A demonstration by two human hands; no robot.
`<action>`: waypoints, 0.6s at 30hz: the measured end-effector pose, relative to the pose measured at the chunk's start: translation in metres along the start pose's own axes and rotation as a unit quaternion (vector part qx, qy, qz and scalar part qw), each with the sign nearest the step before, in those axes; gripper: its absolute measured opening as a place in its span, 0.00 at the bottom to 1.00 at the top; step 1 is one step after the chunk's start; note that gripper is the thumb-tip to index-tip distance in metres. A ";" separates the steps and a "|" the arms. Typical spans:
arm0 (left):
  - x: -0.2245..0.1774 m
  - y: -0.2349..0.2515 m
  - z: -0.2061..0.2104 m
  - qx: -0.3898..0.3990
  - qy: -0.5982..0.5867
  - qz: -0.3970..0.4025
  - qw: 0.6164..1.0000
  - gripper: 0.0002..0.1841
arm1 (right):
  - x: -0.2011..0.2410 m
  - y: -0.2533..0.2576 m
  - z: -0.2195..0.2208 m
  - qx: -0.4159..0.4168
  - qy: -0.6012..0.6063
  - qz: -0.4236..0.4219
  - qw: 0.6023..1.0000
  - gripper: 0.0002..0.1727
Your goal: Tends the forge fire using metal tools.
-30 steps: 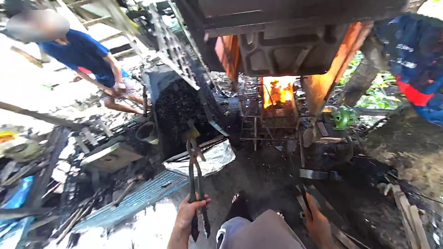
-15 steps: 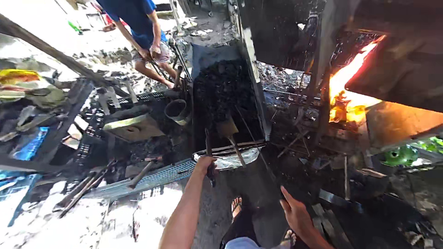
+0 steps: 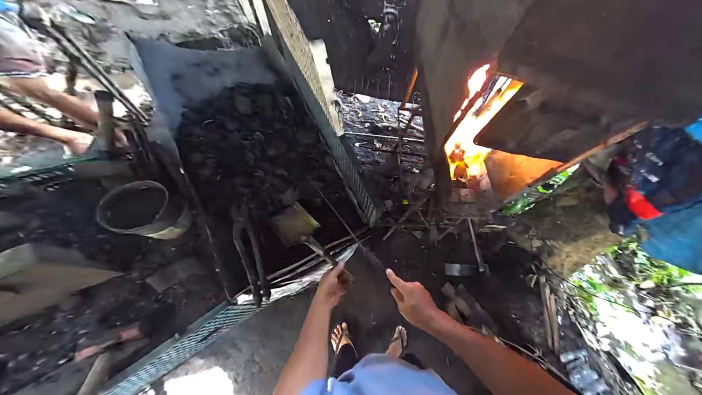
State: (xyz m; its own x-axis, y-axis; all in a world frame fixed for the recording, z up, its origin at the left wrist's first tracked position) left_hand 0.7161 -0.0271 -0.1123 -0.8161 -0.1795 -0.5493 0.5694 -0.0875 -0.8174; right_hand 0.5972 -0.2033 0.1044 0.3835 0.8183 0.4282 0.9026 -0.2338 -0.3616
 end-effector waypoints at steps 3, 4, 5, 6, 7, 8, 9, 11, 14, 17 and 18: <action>-0.004 -0.006 0.016 -0.027 -0.125 -0.034 0.991 0.24 | 0.009 -0.013 -0.023 -0.037 0.014 -0.023 0.999 0.32; -0.015 -0.015 0.013 -0.059 -0.112 -0.014 0.992 0.19 | 0.020 -0.003 -0.030 -0.044 0.009 -0.031 0.999 0.32; -0.028 -0.028 0.006 -0.095 -0.086 0.009 0.992 0.17 | 0.033 0.012 -0.035 -0.044 0.006 -0.033 0.998 0.32; -0.040 -0.044 -0.006 -0.126 -0.041 0.037 0.990 0.18 | 0.046 0.029 -0.034 -0.034 0.000 -0.033 0.999 0.32; -0.050 -0.062 -0.022 -0.142 0.006 0.062 0.988 0.20 | 0.056 0.045 -0.027 -0.017 -0.012 -0.033 0.999 0.32; -0.057 -0.079 -0.040 -0.150 0.046 0.078 0.985 0.23 | 0.060 0.059 -0.016 0.002 -0.027 -0.036 0.999 0.32; -0.061 -0.096 -0.061 -0.155 0.071 0.089 0.981 0.27 | 0.059 0.069 -0.002 0.019 -0.039 -0.042 0.998 0.33; -0.060 -0.127 -0.107 -0.154 0.092 0.090 0.980 0.30 | 0.044 0.064 0.023 0.044 -0.061 -0.053 0.996 0.34; -0.051 -0.150 -0.167 -0.148 0.133 0.088 0.976 0.29 | 0.007 0.006 0.016 0.044 -0.076 -0.042 0.995 0.33; -0.059 -0.131 -0.192 -0.125 0.211 0.105 0.964 0.32 | -0.011 -0.043 -0.017 -0.016 -0.038 -0.053 0.998 0.31; -0.070 -0.117 -0.185 -0.110 0.237 0.115 0.958 0.32 | -0.005 -0.044 -0.027 -0.034 -0.029 -0.061 0.997 0.31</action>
Point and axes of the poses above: each hand's wrist, its own y-axis towards the middle knuckle, its own z-axis out of the palm, x = y × z, the point moved 7 cm from there along y, towards the middle knuckle, and after that the axes turned 10 degrees about -x, right-handed, at the moved point
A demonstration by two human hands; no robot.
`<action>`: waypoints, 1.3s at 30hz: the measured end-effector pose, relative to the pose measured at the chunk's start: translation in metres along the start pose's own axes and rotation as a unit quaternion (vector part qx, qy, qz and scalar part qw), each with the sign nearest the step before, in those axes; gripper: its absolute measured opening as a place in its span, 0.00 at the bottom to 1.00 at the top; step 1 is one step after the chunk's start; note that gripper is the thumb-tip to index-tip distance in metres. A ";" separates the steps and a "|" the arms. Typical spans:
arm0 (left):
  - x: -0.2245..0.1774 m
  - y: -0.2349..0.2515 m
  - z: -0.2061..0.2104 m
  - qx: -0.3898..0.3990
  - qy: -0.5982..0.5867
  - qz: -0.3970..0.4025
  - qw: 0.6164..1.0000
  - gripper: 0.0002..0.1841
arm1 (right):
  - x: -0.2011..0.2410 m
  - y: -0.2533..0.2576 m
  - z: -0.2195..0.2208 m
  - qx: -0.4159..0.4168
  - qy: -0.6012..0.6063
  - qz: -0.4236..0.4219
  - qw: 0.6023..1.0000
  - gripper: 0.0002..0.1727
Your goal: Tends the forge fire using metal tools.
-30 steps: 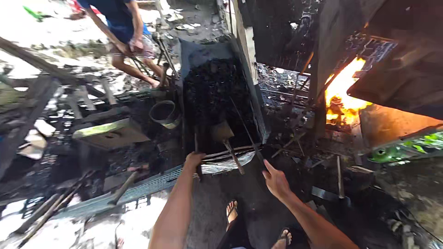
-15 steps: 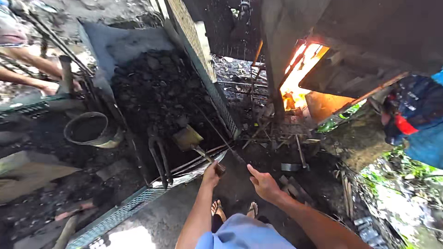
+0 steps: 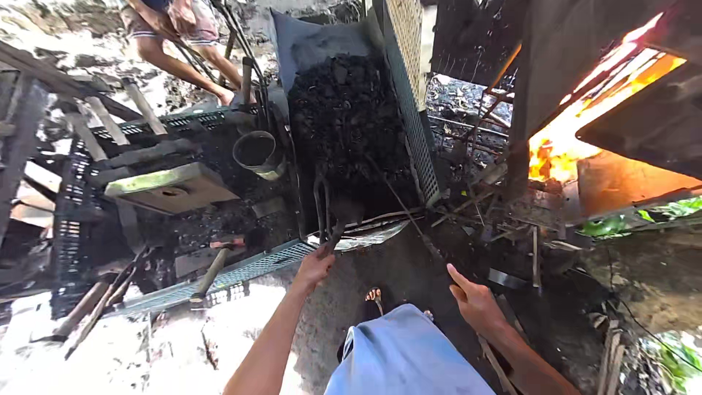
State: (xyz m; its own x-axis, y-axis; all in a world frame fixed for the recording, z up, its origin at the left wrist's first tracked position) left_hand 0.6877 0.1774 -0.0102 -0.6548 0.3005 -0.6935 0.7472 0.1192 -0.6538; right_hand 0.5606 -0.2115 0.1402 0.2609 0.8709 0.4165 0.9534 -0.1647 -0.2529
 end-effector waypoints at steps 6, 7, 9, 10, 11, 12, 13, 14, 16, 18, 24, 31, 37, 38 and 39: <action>-0.077 0.061 0.078 0.034 -0.025 0.059 0.997 0.29 | 0.002 0.082 0.022 0.027 -0.045 0.055 0.997 0.32; -0.079 0.055 0.080 0.036 -0.019 0.059 0.997 0.30 | -0.008 0.070 0.026 0.036 -0.046 0.052 0.997 0.32; -0.069 0.028 0.071 0.056 -0.008 0.050 0.997 0.31 | -0.025 0.016 0.014 0.029 -0.022 0.039 0.999 0.31; -0.060 0.015 0.065 0.070 -0.015 0.043 0.996 0.31 | -0.029 -0.014 0.004 0.006 -0.006 0.029 1.000 0.30; -0.052 0.008 0.064 0.082 -0.028 0.034 0.996 0.31 | -0.031 -0.037 -0.004 -0.015 0.009 0.027 0.999 0.30; -0.045 0.005 0.070 0.091 -0.040 0.024 0.995 0.30 | -0.033 -0.052 -0.008 -0.039 0.021 0.023 0.999 0.29; -0.041 0.008 0.080 0.093 -0.051 0.018 0.994 0.30 | -0.032 -0.056 -0.008 -0.054 0.031 0.025 0.998 0.29; -0.042 0.015 0.094 0.088 -0.058 0.020 0.994 0.29 | -0.032 -0.048 -0.005 -0.060 0.034 0.030 0.997 0.30; -0.054 0.037 0.126 0.069 -0.058 0.036 0.995 0.29 | -0.036 -0.017 0.010 -0.032 0.028 0.073 0.996 0.30; -0.054 0.050 0.149 0.058 -0.067 0.038 0.995 0.29 | -0.046 -0.015 0.030 -0.002 0.026 0.105 0.994 0.31; -0.035 0.058 0.149 0.066 -0.047 0.075 0.994 0.31 | -0.043 -0.102 0.000 -0.062 0.048 0.063 0.995 0.30; -0.027 0.066 0.170 0.066 -0.005 -0.005 0.998 0.27 | -0.055 -0.066 0.050 0.006 0.079 0.132 0.988 0.32; -0.009 0.078 0.179 0.056 -0.025 0.009 0.998 0.20 | -0.037 -0.114 0.016 -0.057 0.128 0.099 0.985 0.30; -0.006 0.080 0.180 0.053 -0.028 0.008 0.998 0.20 | -0.039 -0.103 0.021 -0.055 0.127 0.107 0.985 0.31; -0.004 0.082 0.182 0.052 -0.028 0.008 0.998 0.21 | -0.042 -0.091 0.030 -0.040 0.131 0.118 0.984 0.31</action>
State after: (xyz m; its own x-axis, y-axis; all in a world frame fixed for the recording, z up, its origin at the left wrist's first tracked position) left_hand 0.7308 0.0142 -0.1162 -0.6508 0.2482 -0.7175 0.7433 0.0158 -0.6688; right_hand 0.4579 -0.2193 0.1195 0.4961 0.6572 0.5674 0.8679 -0.3929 -0.3038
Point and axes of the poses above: each hand's wrist, its own y-axis towards the middle knuckle, its own z-axis out of the palm, x = y × z, the point moved 7 cm from there along y, towards the middle knuckle, and after that the axes turned 10 degrees about -x, right-handed, at the moved point
